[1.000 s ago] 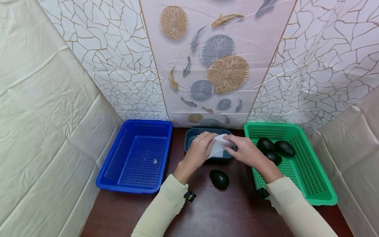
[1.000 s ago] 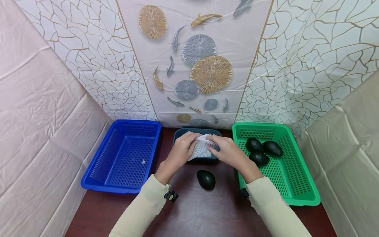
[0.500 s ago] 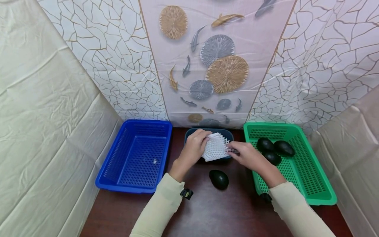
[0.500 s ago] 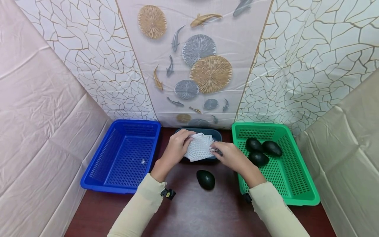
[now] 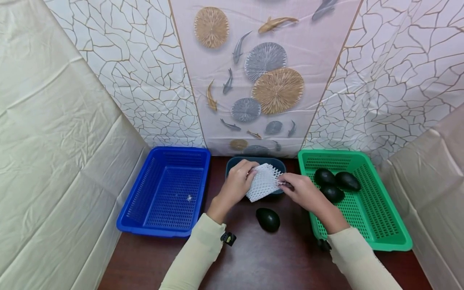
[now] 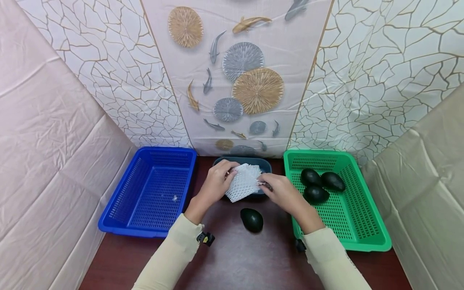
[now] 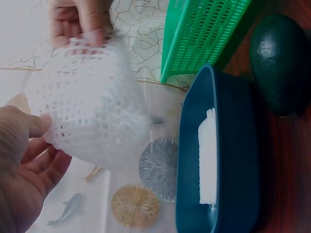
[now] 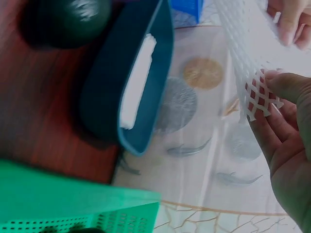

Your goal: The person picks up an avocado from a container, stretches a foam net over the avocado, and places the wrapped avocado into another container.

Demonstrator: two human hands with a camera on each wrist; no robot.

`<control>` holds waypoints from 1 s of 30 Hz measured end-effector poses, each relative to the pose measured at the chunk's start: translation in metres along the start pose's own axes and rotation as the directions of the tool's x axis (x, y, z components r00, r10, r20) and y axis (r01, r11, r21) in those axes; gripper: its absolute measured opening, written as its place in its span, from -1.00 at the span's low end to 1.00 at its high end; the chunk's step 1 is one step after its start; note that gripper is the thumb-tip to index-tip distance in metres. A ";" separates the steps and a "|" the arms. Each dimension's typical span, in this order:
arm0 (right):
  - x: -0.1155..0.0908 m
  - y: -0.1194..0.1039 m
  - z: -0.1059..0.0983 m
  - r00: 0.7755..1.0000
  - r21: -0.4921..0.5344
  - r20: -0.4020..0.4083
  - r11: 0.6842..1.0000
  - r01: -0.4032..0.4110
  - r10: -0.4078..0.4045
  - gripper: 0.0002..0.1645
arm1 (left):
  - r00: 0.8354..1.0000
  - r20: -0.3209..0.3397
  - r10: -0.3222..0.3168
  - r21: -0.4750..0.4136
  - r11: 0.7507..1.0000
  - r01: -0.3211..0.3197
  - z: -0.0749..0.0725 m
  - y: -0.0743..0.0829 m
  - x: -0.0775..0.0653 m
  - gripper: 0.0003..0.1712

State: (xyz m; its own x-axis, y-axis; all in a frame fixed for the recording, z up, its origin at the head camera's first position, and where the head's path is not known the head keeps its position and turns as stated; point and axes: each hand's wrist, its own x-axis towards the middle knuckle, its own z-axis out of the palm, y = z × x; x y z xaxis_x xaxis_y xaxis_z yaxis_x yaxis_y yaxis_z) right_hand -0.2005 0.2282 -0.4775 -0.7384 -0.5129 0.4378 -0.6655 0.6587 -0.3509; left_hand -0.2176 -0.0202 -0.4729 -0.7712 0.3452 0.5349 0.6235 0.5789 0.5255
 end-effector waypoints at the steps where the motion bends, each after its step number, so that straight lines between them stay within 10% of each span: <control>1: 0.001 -0.002 0.000 1.000 -0.002 -0.019 1.000 0.021 -0.021 -0.76 | 1.000 0.005 -0.004 -0.001 1.000 0.004 0.001 0.000 -0.001 -0.77; 9: 0.010 -0.012 -0.006 0.986 -0.050 -0.092 0.990 0.132 -0.136 -0.71 | 0.993 0.090 -0.073 -0.064 0.995 0.078 0.004 0.000 -0.005 -0.51; 15: 0.012 -0.016 -0.007 0.975 -0.061 -0.112 0.980 0.188 -0.194 -0.68 | 0.936 0.289 -0.203 -0.136 0.959 0.250 0.005 0.001 -0.004 0.02; 20: 0.013 -0.018 -0.005 0.966 -0.048 -0.135 0.976 0.215 -0.219 -0.65 | 0.903 0.359 -0.235 -0.153 0.940 0.306 0.010 0.000 -0.004 0.09; 30: 0.005 -0.023 0.001 0.984 -0.034 -0.130 0.992 0.119 -0.123 -0.51 | 0.918 0.327 -0.222 -0.131 0.952 0.277 0.012 -0.002 -0.011 -0.09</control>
State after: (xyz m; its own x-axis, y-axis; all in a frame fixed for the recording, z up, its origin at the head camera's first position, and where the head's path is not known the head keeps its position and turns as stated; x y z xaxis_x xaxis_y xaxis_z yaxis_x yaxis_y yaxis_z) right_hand -0.1887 0.2103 -0.4678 -0.6308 -0.5136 0.5816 -0.7448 0.6111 -0.2681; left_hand -0.2121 -0.0162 -0.4880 -0.8886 0.4306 0.1580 0.3970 0.5495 0.7352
